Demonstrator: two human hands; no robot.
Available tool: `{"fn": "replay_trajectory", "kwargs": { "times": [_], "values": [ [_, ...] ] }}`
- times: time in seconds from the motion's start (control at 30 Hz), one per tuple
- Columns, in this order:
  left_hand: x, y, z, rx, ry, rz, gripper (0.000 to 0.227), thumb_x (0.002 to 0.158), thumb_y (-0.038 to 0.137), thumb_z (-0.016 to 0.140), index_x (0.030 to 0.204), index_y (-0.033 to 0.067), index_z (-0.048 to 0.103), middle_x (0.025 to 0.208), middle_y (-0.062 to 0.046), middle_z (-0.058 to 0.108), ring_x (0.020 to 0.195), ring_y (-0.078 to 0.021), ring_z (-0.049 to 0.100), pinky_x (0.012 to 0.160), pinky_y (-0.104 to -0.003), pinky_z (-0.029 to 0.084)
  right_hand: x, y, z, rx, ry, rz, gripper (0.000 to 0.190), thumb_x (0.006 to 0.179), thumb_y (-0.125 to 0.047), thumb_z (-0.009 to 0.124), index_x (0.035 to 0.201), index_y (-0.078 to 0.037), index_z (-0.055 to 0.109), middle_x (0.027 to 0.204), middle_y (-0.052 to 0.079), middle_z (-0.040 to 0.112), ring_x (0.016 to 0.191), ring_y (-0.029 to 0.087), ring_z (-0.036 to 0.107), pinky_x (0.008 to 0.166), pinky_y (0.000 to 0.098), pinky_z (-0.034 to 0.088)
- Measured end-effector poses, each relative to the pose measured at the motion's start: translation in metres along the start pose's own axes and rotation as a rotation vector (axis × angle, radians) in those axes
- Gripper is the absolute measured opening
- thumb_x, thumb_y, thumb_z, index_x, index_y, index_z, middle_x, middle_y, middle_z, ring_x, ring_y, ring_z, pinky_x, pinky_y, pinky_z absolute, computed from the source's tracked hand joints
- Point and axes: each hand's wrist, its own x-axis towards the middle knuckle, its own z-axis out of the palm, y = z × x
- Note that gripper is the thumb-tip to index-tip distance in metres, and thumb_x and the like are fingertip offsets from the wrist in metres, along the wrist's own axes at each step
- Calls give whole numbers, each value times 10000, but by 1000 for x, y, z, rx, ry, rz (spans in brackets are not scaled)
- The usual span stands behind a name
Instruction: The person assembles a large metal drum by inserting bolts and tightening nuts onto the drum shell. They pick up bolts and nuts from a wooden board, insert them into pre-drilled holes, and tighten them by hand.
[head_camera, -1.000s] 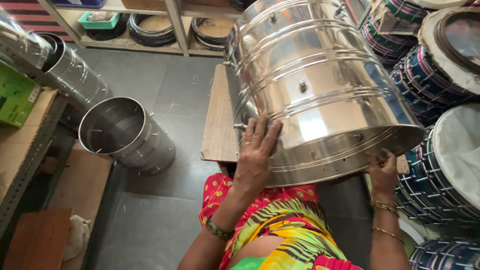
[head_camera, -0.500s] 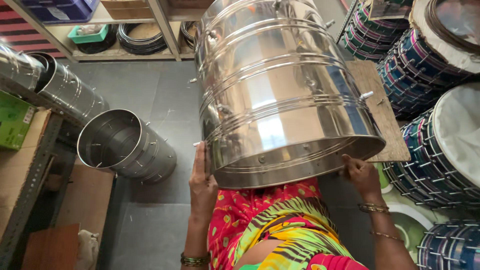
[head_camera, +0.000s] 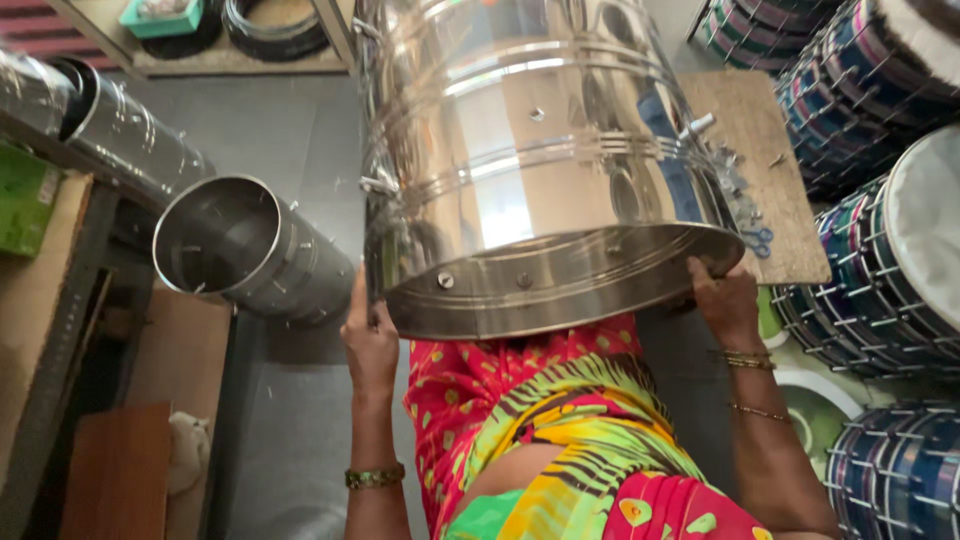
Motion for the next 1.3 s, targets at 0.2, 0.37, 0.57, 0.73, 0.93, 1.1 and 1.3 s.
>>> {"fn": "replay_trajectory", "kwargs": {
  "times": [0.2, 0.37, 0.57, 0.73, 0.93, 1.1, 1.3],
  "values": [
    [-12, -62, 11, 22, -35, -270, 309, 1018, 235, 604, 1235, 24, 661, 828, -234, 700, 726, -346, 690, 707, -438, 514, -14, -26, -26, -199, -48, 29, 291, 1017, -291, 688, 954, -14, 749, 758, 212, 686, 709, 364, 713, 636, 457, 533],
    [-41, -121, 35, 27, -50, -383, 310, 912, 248, 643, 1009, -46, 663, 778, -213, 696, 694, -281, 683, 684, -445, 513, -22, -40, -49, -361, -54, -113, 354, 931, -202, 653, 1223, -9, 704, 746, 263, 653, 692, 428, 675, 664, 503, 559],
    [-36, -122, 35, -2, -101, -349, 279, 912, 175, 593, 1032, -72, 640, 773, -263, 652, 683, -369, 582, 692, -466, 511, -29, -34, -50, -325, -39, -113, 255, 952, -140, 606, 1148, -10, 705, 803, 283, 643, 773, 470, 656, 709, 540, 543],
    [-24, -58, 9, -14, -148, -247, 379, 945, 116, 551, 1300, 37, 659, 939, -256, 715, 806, -342, 679, 779, -416, 542, -35, 9, -39, -348, -82, -161, 135, 926, -119, 602, 953, 2, 655, 730, 259, 607, 710, 465, 630, 642, 529, 520],
    [-24, 0, -18, -261, -180, 169, 1019, 895, 282, 757, 1606, -7, 88, 1561, -252, 444, 1398, -334, 498, 1102, -369, 421, -40, 82, -20, -327, -208, -308, 233, 849, -48, 561, 630, 3, 502, 610, 186, 544, 578, 408, 577, 544, 498, 453],
    [-38, 47, -34, -222, -67, 486, 1048, 969, 600, 647, 1642, -23, 140, 1691, -280, 251, 1584, -448, 260, 1297, -523, 247, -44, 115, -13, -564, -205, -449, 250, 854, -18, 556, 614, -27, 490, 622, 143, 553, 581, 362, 578, 565, 472, 452],
    [-14, 113, -54, 36, -319, 668, 1093, 853, 809, 512, 1596, 15, 392, 1682, -220, 389, 1624, -415, 327, 1339, -554, 273, -44, 104, -14, -475, -214, -449, 258, 868, -26, 569, 612, 1, 545, 614, 188, 561, 581, 374, 585, 562, 486, 439]
  ]
}}
